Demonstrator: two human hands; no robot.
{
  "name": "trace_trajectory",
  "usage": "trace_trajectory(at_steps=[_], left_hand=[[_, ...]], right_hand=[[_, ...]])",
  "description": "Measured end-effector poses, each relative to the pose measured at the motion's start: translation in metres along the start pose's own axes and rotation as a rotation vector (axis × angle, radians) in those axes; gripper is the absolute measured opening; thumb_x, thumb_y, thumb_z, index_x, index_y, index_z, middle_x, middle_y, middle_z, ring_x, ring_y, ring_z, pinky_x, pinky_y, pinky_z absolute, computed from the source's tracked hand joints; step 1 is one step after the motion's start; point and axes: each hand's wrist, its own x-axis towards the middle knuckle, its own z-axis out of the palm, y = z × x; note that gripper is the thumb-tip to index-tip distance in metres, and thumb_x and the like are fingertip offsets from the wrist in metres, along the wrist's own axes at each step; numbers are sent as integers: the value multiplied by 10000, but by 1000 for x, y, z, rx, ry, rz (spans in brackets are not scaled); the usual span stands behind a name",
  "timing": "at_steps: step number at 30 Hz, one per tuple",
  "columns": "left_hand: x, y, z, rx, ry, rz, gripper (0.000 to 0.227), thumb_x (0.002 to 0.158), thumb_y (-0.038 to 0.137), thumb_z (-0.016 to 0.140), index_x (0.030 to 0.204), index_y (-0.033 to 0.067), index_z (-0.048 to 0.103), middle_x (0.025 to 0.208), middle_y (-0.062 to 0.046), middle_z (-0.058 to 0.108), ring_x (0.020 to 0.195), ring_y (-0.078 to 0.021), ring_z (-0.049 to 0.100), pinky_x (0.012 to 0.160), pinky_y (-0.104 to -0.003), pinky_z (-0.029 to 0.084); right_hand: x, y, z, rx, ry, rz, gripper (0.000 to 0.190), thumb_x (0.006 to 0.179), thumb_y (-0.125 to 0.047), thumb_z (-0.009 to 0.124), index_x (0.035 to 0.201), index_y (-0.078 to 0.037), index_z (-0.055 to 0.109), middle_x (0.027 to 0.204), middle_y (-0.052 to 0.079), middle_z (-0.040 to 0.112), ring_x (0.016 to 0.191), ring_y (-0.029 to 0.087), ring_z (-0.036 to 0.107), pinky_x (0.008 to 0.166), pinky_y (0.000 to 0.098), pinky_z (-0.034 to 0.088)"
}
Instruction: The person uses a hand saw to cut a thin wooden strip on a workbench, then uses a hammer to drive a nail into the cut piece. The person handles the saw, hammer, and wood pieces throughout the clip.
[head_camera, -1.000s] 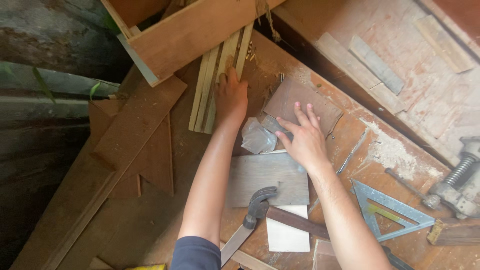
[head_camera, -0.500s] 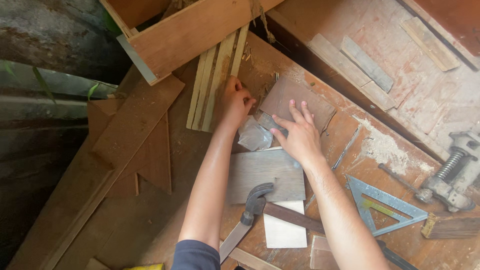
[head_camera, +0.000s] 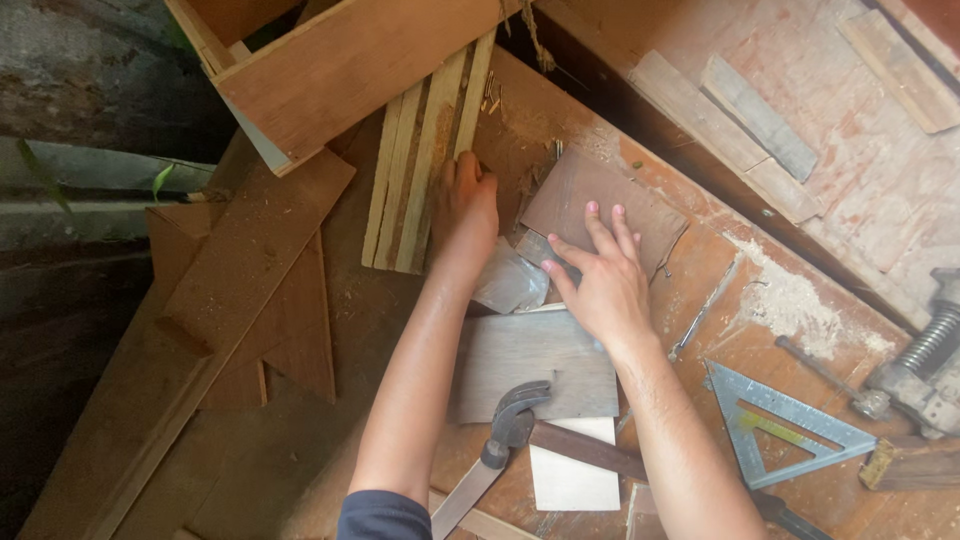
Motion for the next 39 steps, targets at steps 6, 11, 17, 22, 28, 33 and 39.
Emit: trace_trajectory(at_steps=[6,11,17,22,28,33,39], left_hand=[[-3,0,-13,-116,-6,85,64,890,60,623,947,38,641,1141,-147,580,1092,-364,558,870,-492,484],[-41,22,-32,-604,9,-126,82,996,64,640,1070,30,650,991,-128,672,923,-316,670,792,-407,533],[-150,38,-71,-854,-15,-284,121,933,78,727,1044,35,751,872,-69,759,784,-152,716,736,-272,558],[-279,19,-68,-1223,-89,-583,129,998,38,654,1065,-16,749,849,-47,726,804,-114,686,763,-248,553],[-408,9,-51,-1340,63,-720,90,973,-36,611,957,-14,697,888,-58,715,813,-144,691,787,-283,565],[-470,3,-68,-801,268,-449,198,897,-90,551,910,19,716,951,-90,719,939,-201,720,865,-312,564],[-514,21,-80,-506,353,-595,149,913,34,653,1034,54,737,1036,-124,708,935,-266,730,842,-340,575]], right_hand=[[2,-1,3,16,17,3,355,896,-429,720,1211,-276,778,1583,189,426,1499,440,284,1191,609,257],[2,0,-1,-61,-8,-43,383,917,-445,706,1250,-264,761,1597,219,392,1490,476,283,1174,638,269],[-39,-8,-36,-112,56,-264,677,845,-458,746,1405,-98,624,1504,379,361,1376,542,350,1097,654,341],[-171,-17,-38,33,-189,-113,584,806,-449,808,1228,-81,646,1195,174,592,1167,367,582,992,503,484],[-224,4,-27,-203,-315,-72,531,744,-402,848,1100,-63,649,1013,178,695,1016,385,669,864,496,543],[-225,12,-16,-172,-441,-128,386,816,-296,807,1038,-34,632,943,208,734,939,397,719,835,496,565],[-283,30,16,88,-309,-94,403,790,-219,802,1090,8,655,914,254,728,899,389,717,797,475,565]])
